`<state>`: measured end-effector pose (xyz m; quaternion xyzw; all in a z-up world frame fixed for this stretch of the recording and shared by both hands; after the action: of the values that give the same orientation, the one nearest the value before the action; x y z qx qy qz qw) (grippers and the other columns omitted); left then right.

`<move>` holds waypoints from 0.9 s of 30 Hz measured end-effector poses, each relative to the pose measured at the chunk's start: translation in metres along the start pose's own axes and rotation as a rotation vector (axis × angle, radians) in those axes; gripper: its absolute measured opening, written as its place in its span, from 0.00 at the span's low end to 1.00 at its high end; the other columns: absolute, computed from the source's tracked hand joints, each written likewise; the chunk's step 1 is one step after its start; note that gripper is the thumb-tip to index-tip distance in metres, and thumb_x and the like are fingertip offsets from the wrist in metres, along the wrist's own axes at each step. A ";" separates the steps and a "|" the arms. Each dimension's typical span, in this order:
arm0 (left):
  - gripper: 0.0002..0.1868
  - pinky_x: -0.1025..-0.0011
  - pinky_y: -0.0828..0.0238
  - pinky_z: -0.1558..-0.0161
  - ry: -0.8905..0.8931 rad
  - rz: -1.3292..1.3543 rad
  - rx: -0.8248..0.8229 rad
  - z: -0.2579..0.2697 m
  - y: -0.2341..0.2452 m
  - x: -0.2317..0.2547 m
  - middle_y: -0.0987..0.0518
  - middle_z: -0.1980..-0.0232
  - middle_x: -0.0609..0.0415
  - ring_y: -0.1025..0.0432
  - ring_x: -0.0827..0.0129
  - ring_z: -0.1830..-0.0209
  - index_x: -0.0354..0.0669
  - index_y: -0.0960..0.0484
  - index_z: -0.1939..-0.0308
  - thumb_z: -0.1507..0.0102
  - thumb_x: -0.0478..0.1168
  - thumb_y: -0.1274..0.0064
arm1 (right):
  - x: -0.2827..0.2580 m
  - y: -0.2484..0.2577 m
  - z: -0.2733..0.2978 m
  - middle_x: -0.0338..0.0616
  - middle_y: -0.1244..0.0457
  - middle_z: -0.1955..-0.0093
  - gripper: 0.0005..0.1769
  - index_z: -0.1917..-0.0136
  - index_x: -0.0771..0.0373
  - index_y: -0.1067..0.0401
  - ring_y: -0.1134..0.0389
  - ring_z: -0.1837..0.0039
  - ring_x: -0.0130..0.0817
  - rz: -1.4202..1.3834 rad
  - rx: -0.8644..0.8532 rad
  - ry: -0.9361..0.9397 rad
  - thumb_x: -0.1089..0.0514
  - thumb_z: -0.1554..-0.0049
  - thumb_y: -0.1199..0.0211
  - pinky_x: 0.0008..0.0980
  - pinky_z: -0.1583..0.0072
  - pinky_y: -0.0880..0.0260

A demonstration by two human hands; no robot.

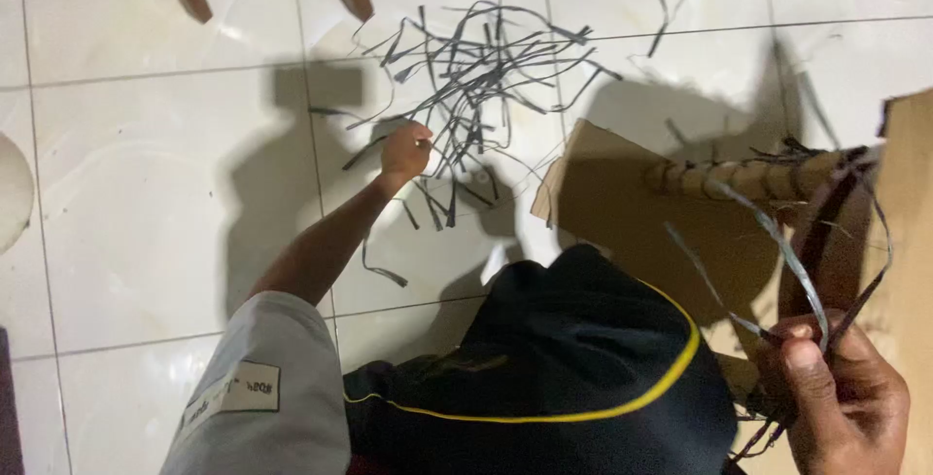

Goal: Wrapping chair legs with cardboard and securing them with plastic ties for transport

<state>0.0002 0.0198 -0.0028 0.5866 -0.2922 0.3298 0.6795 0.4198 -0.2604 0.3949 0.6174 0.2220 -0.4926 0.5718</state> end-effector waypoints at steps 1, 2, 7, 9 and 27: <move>0.10 0.67 0.29 0.50 0.014 0.003 0.004 0.007 0.001 -0.008 0.18 0.55 0.55 0.25 0.66 0.55 0.43 0.17 0.56 0.38 0.32 0.52 | -0.001 -0.007 -0.003 0.51 0.37 0.53 0.08 0.42 0.73 0.32 0.40 0.55 0.33 0.006 -0.014 -0.002 0.65 0.30 0.48 0.28 0.44 0.40; 0.09 0.68 0.29 0.53 0.005 0.013 0.062 0.015 0.004 -0.015 0.17 0.56 0.57 0.25 0.66 0.57 0.44 0.18 0.60 0.40 0.30 0.51 | -0.001 -0.013 -0.005 0.51 0.37 0.51 0.07 0.42 0.72 0.34 0.37 0.52 0.34 -0.020 -0.005 -0.008 0.65 0.28 0.49 0.29 0.42 0.36; 0.07 0.67 0.26 0.63 0.173 -0.176 0.238 0.022 -0.006 -0.034 0.19 0.62 0.57 0.24 0.66 0.68 0.49 0.18 0.60 0.41 0.34 0.44 | -0.024 -0.039 -0.005 0.46 0.37 0.55 0.07 0.42 0.68 0.34 0.38 0.56 0.30 0.000 0.012 0.060 0.60 0.26 0.48 0.25 0.45 0.36; 0.02 0.71 0.26 0.68 0.106 -0.155 0.373 0.020 -0.001 -0.022 0.22 0.62 0.52 0.27 0.66 0.72 0.41 0.20 0.65 0.41 0.32 0.44 | -0.049 -0.056 -0.001 0.43 0.43 0.63 0.12 0.40 0.67 0.36 0.45 0.64 0.26 0.028 0.074 0.061 0.55 0.22 0.50 0.22 0.58 0.45; 0.20 0.66 0.36 0.59 0.356 -0.676 0.136 -0.038 -0.050 -0.038 0.26 0.61 0.52 0.33 0.68 0.67 0.35 0.22 0.57 0.41 0.49 0.42 | -0.056 -0.069 0.000 0.46 0.37 0.57 0.06 0.51 0.67 0.35 0.39 0.55 0.29 -0.026 -0.044 0.043 0.62 0.32 0.48 0.26 0.45 0.38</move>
<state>0.0165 0.0487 -0.0685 0.6269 0.0629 0.2024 0.7497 0.3383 -0.2276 0.4091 0.6124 0.2528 -0.4814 0.5738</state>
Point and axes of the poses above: each hand's wrist, its own z-axis away from the middle knuckle, its own y-axis out of the back of the hand, x = y × z, the point moved 2 cm from there along -z, towards the middle knuckle
